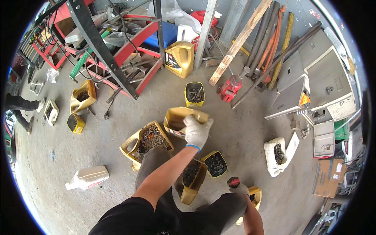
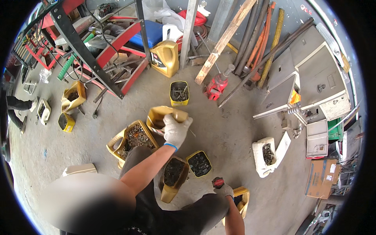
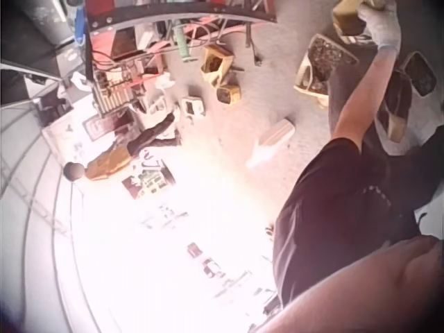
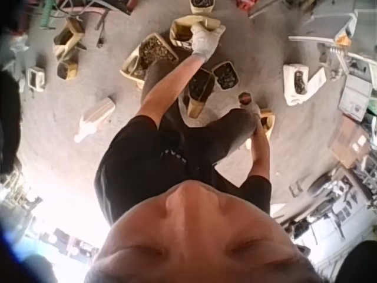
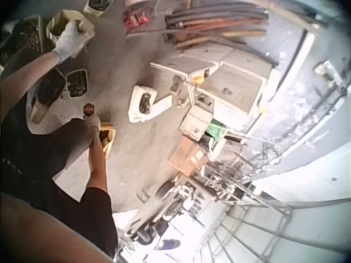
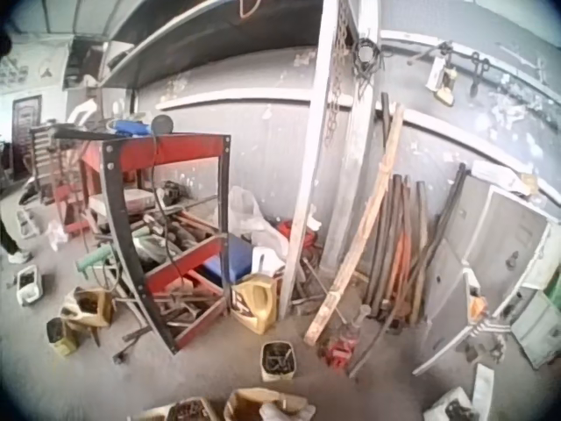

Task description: The person removes a headlight assembly from a car using a power drill, then walks to collect fasteners from bins and returns to the vehicle. The person continues to use the drill to remove fasteners from the front of the car near the engine bay.

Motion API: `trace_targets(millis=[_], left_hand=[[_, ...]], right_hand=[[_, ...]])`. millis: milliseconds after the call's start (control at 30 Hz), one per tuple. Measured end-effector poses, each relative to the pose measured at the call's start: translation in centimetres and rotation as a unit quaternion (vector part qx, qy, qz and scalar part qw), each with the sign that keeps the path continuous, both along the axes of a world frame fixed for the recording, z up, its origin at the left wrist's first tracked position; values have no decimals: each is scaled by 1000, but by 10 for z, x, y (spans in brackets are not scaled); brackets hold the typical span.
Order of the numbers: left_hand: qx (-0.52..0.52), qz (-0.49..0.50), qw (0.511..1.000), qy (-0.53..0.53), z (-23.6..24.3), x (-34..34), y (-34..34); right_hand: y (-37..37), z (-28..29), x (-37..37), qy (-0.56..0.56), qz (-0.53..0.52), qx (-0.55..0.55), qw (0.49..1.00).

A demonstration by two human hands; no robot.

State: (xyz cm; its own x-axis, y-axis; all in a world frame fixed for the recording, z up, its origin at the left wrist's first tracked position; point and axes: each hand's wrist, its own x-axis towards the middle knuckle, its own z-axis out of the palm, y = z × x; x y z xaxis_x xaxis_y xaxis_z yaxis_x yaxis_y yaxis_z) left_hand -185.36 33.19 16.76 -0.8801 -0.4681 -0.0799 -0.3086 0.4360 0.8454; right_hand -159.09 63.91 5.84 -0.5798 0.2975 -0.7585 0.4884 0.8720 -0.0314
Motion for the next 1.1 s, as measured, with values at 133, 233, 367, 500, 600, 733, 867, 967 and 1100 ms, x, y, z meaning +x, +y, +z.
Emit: trace_targets(millis=[133,233,367,500,600,733,867,967,1100], left_hand=[[96,-119,985,-83,29,29,17],[110,-237,962,-84,16,25,-8],[78,-391,885,-241,28,12,-58],[-115,-594,788,-111,-27,31,-84],[-232,-615,728,-194,-64,27,-48],[-324,-647,624,-295,-117,10,-23],[-356,-646,665,-120,-205,15,-25],[-354,-640,669,-130,-220,20,-24],[-406,-675,614,-54,-167,21,-19]], right_hand=[[0,0,3,3,-26,10,1000],[-12,15,1,24,-54,-1,998],[-4,14,14,37,-74,-6,997],[-10,14,10,43,-62,-2,997],[1,1,15,47,-61,-16,997],[-12,18,8,33,-70,-8,997],[-18,32,4,46,-87,-25,995],[-24,43,-4,36,-97,-30,994],[-14,41,10,37,-129,-34,990]])
